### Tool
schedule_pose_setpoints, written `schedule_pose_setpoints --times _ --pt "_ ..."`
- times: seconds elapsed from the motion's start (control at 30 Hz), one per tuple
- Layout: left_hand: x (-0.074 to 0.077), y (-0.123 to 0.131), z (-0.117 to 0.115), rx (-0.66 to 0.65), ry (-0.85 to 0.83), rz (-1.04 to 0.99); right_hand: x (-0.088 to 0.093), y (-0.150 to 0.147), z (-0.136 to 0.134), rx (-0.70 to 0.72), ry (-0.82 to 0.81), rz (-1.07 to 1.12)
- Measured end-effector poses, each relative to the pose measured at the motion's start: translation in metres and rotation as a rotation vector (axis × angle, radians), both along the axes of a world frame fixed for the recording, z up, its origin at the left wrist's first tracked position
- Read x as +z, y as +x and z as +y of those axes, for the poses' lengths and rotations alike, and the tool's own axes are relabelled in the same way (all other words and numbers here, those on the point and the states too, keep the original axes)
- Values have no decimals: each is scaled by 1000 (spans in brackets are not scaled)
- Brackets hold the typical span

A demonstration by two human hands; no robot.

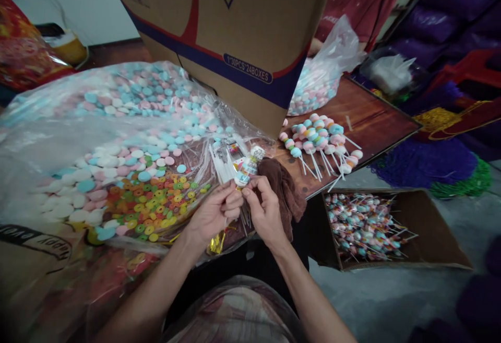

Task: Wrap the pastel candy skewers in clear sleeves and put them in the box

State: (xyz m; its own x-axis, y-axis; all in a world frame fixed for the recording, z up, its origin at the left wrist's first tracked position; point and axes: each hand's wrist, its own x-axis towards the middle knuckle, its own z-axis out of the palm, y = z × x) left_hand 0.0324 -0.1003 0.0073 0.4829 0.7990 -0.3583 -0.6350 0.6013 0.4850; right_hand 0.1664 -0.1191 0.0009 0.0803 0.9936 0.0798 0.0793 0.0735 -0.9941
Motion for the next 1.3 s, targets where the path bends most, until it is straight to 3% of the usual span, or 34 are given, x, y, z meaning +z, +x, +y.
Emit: schedule_pose_setpoints --times 0.1,0.17,0.23,0.37,0.47,0.53,0.63,0.73,0.87,0.97,1.07,1.17,1.3 --pt "4 -6 0 -140 -89 -89 4 8 1 150 38 4" --pt "6 -5 -1 -166 -53 -19 4 10 1 181 43 -38" --pt "6 1 -3 -101 50 151 2 10 0 141 62 -134" --pt "3 13 -12 178 370 576 3 7 0 45 37 -292" --pt "1 15 -16 220 500 705 11 9 3 69 -1 -305" --pt "3 13 -15 211 453 669 16 12 5 121 -1 -267" --pt "9 9 -8 177 190 470 16 16 4 134 50 -273" --pt "15 6 1 122 -98 233 10 17 1 61 268 -409" --pt "19 6 3 102 -274 125 4 20 2 8 613 -666" --pt "19 9 -2 82 -294 94 5 20 5 -25 745 -762" --pt "16 16 -7 76 -236 44 8 15 6 -110 758 -762" --pt "16 23 -6 91 -135 23 9 6 3 -183 665 -725" --pt "27 21 3 55 31 91 12 4 -5 -159 465 -550"
